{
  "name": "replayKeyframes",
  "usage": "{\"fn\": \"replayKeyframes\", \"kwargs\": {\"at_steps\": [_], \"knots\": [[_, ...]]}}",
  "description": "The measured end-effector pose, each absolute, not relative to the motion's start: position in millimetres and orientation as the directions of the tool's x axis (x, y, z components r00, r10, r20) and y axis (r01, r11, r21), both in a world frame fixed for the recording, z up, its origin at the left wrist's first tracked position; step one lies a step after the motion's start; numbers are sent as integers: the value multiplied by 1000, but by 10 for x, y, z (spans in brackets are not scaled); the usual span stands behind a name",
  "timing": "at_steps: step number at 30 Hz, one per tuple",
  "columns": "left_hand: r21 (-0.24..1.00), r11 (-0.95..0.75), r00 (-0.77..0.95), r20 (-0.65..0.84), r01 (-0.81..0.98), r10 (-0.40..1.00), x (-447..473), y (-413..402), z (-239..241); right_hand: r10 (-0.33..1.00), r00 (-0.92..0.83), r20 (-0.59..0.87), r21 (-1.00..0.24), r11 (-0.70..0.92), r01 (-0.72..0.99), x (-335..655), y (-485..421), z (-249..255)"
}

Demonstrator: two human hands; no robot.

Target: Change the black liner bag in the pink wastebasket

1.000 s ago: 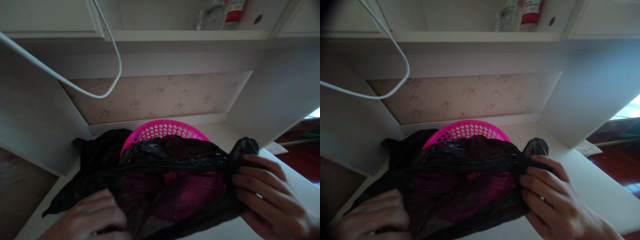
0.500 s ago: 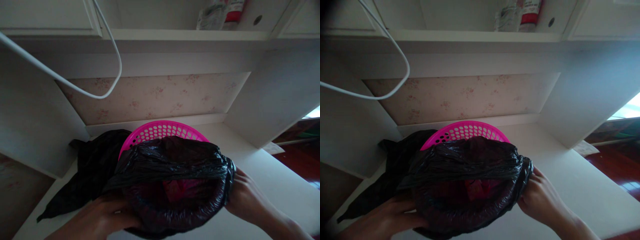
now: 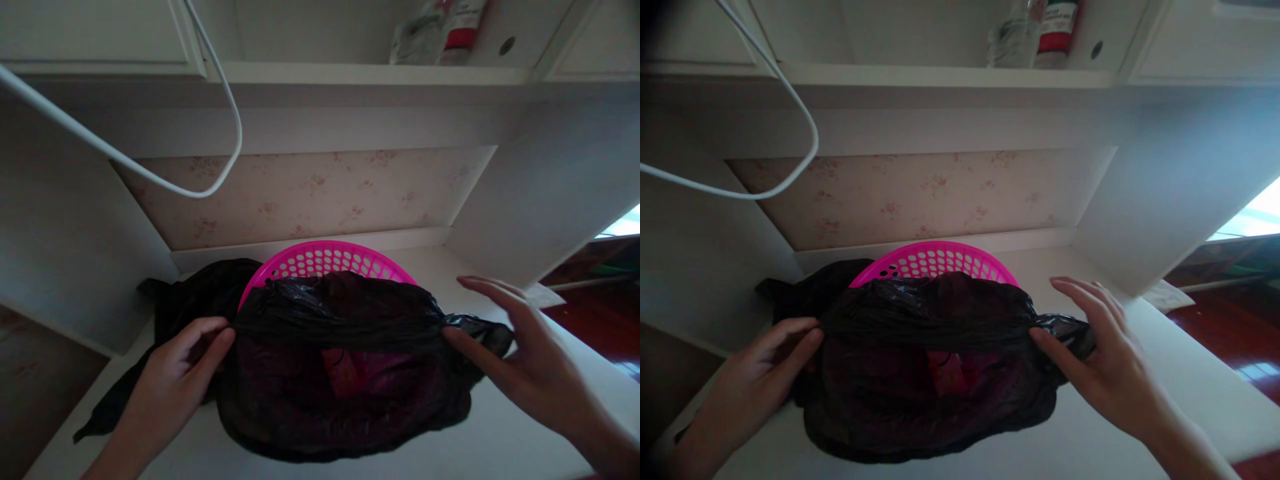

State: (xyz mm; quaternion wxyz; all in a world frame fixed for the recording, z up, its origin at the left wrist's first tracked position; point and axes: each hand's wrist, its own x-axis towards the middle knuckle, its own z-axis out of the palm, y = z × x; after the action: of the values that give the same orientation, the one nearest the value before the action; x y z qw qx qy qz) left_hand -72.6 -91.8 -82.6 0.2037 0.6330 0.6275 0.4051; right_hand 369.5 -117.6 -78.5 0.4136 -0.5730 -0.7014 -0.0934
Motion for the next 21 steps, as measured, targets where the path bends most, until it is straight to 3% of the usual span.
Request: {"fn": "replayKeyframes", "kwargs": {"at_steps": [5, 8, 11, 16, 21], "knots": [[762, -181, -81, 292, 622, 953, -719, -738, -782, 878, -16, 479, -520, 298, 800, 3648, -976, -941], [753, -245, -70, 360, 611, 930, -659, -583, -725, 905, -71, 418, -559, 318, 766, 3681, -895, -997], [765, -248, -93, 372, 595, 923, -600, -436, -695, 918, 6, 397, -613, 260, 746, 3682, -754, -982], [906, -137, -228, 244, 401, 943, -540, -186, -765, 942, 133, 308, -809, 186, 558, 3642, -393, -906], [993, -34, -235, 60, 116, 970, -395, 92, -843, 991, 112, 77, -964, 46, 263, 3444, -88, -842]]}}
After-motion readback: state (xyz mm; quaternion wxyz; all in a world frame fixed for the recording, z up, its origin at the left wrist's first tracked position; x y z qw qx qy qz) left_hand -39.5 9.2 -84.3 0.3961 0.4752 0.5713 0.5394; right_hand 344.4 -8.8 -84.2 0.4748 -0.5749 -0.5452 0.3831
